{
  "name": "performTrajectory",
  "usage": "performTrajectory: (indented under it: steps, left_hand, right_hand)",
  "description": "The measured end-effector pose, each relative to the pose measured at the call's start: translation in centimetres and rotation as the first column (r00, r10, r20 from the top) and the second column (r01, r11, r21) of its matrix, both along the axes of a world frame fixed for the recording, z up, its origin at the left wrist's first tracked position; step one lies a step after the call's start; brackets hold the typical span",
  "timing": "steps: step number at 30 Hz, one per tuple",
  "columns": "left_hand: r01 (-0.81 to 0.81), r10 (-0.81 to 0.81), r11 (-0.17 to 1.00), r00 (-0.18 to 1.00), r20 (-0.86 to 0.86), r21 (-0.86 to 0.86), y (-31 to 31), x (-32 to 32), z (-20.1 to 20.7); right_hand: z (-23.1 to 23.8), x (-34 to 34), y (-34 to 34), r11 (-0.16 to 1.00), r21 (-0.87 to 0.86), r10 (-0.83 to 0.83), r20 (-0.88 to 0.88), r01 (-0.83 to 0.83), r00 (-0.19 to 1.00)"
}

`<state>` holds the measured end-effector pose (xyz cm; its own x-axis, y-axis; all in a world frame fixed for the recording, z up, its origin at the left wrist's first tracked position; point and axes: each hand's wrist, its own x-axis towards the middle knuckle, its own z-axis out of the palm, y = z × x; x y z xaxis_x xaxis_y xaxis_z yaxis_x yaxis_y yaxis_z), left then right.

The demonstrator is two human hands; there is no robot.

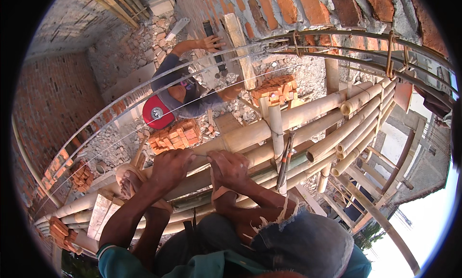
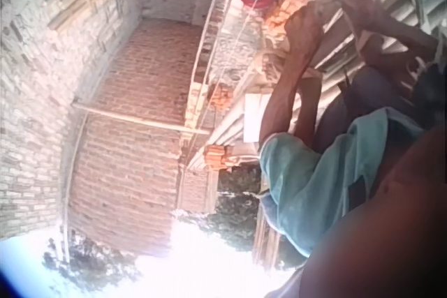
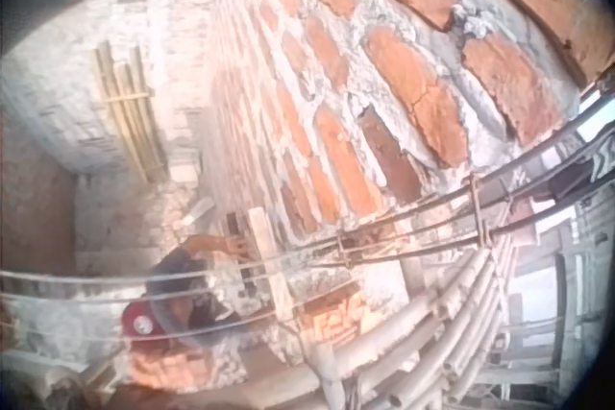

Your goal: The person secures vertical steel rebar to a brick wall using pliers and wire while standing on bamboo scaffolding. They repeatedly wrap and twist wire around the rebar and wall anchors, then cut the excess wire.

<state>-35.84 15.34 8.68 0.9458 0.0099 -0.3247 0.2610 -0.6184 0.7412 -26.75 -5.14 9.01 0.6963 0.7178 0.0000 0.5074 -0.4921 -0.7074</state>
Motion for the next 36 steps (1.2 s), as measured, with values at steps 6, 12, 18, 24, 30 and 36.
performTrajectory:
  steps: [6, 12, 18, 24, 30, 36]
  left_hand:
    - [-0.011, 0.011, 1.0, 1.0, -0.003, 0.019, 0.1, 0.8, -0.1]
    - [-0.023, 0.022, 1.0, 0.999, 0.025, 0.016, 0.5, 1.3, -0.7]
    - [-0.045, 0.043, 0.991, 0.999, -0.017, -0.124, 1.1, 2.4, -0.3]
    - [0.121, -0.113, 0.992, 0.969, -0.22, 0.024, 7.8, -5.5, 5.9]
    - [0.154, 0.275, 0.839, 0.707, -0.652, 0.521, 17.1, -19.7, 22.2]
    - [-0.122, 0.601, 0.708, 0.623, -0.501, 0.696, 12.5, -32.0, 26.4]
  right_hand:
    - [-0.6, -0.3, -0.2, 1.0, 0.01, -0.014, 0.057, 0.013, 0.998]
    - [-0.2, -0.1, -0.1, 1.0, -0.015, 0.016, 0.036, -0.016, 0.999]
    - [-0.5, 0.0, -0.2, 0.999, -0.043, 0.013, 0.019, -0.012, 1.0]
    - [2.2, 1.9, -3.2, 0.966, -0.147, -0.258, -0.46, 0.214, 0.849]
    - [5.9, 14.0, -12.0, 0.903, -0.381, -0.126, 0.207, 0.199, 0.97]
    - [3.9, 19.9, -14.8, 0.819, -0.563, 0.019, 0.212, 0.107, 0.977]
